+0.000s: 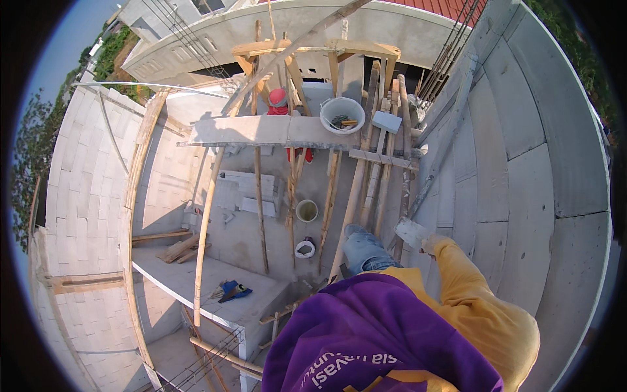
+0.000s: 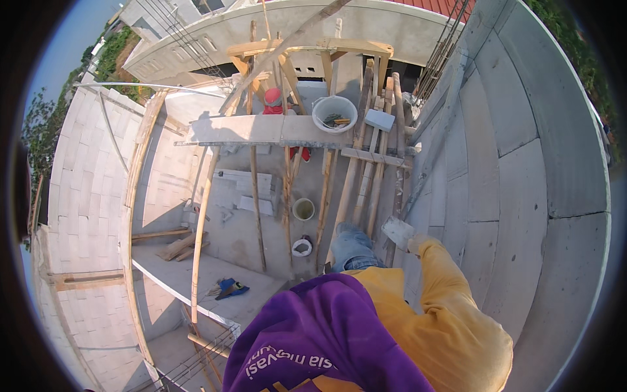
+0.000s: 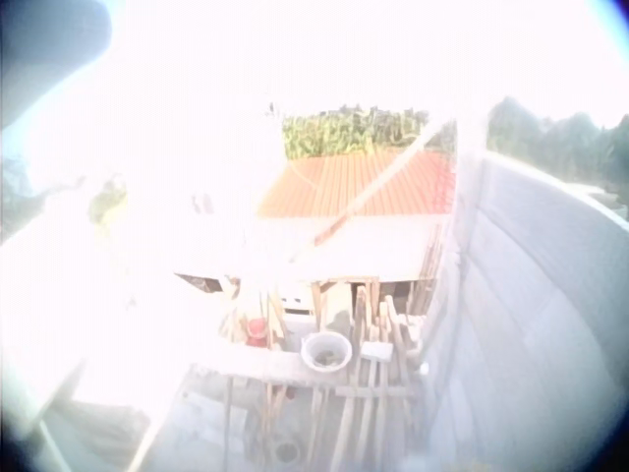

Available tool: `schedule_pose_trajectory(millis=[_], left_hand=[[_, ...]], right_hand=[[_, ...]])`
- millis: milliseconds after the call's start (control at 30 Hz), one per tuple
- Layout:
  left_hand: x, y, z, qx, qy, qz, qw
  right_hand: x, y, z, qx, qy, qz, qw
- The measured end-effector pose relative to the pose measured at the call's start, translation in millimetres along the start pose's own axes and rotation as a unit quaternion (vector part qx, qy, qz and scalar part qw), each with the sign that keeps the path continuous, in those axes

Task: The person stands on scaffolding at a construction site and uses a trowel to apply mortar from a bucket onto the top edge of a concrete block wall.

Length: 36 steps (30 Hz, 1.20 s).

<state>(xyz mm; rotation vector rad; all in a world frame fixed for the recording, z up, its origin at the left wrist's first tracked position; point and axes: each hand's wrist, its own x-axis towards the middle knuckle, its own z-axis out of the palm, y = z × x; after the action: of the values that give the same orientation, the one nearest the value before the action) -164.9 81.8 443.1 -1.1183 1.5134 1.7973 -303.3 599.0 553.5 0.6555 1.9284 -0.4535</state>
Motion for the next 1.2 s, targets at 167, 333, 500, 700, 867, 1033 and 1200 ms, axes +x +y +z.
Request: schedule_pose_trajectory(millis=[167,333,500,700,867,1033,1200], left_hand=[[-12,26,22,-0.01,0.039,0.003,0.999],[-61,14,-36,-0.055,0.166,0.001,0.985],[-74,-17,-26,-0.076,0.189,-0.022,0.979],[-71,-64,18,-0.112,0.181,-0.048,0.976],[-71,-83,41,-0.131,0.185,-0.05,0.973],[-72,-102,51,-0.15,0.196,-0.045,0.968],[-72,-120,57,-0.158,0.213,-0.038,0.964]], right_hand=[[64,-5,-112,-0.071,0.093,-0.108,0.987],[57,-47,-176,0.12,0.1,-0.096,0.983],[70,-25,-148,0.134,0.064,-0.025,0.989],[48,7,-99,-0.066,-0.099,0.004,0.993],[26,-4,-105,-0.112,-0.077,0.026,0.99],[38,-23,-125,0.021,-0.009,0.026,0.999],[35,-54,-134,0.074,0.056,-0.063,0.994]])
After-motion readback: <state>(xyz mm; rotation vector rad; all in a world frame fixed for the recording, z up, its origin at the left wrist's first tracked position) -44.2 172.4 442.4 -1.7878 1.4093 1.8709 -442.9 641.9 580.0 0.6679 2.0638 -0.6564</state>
